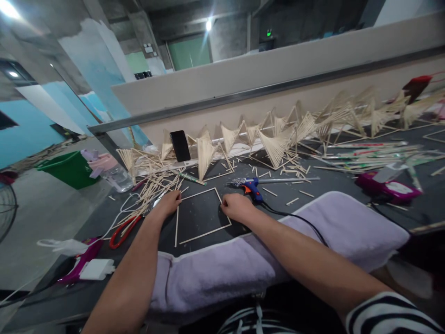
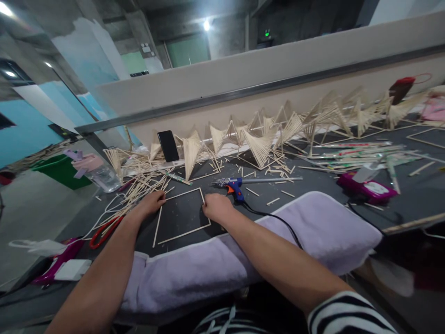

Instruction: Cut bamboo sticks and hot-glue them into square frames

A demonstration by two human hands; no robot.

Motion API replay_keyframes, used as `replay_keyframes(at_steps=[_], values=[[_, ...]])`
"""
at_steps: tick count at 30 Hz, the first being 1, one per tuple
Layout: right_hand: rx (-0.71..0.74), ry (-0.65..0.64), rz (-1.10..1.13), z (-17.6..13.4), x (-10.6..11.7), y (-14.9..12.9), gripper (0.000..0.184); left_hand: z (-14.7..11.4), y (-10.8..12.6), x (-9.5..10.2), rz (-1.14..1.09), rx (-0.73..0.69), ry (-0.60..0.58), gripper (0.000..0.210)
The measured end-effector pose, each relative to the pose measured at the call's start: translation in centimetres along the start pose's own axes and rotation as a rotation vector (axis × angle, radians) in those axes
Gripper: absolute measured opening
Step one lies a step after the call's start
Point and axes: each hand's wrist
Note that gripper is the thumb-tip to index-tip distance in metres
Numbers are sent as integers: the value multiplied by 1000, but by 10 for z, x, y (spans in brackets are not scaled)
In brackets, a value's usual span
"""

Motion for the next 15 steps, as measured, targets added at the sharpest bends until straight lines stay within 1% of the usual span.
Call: replay_keyframes(at_steps=[3,5,8,9,11,12,13,14,15], values=[[-6,-7,-6,1,-1,0,25,-1,1,3,-35,1,-4,5],[-10,-15,-8,1,-1,0,25,-6,1,8,-74,1,-15,5],[-6,-16,-9,-1,0,0,24,-23,0,20,-158,-27,-64,17],[18,-4,-4,-2,0,0,23,-31,0,25,-212,-47,-106,22],[113,35,19,-5,0,-2,21,-46,1,31,-369,-74,-251,27],[168,57,32,-6,0,-3,20,-52,2,34,-439,-61,-326,28],[207,79,41,-7,-1,-4,19,-56,3,35,-488,-27,-380,28],[215,97,43,-7,-2,-5,20,-59,5,34,-504,33,-409,27],[192,111,38,-7,-3,-5,21,-60,7,33,-490,105,-410,24]])
Point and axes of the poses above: each hand's wrist, its own z-axis towards the middle knuckle, its own x-axis out of the back of the hand, y = z × x, and after that the axes turned 3 degrees about -x, right-handed
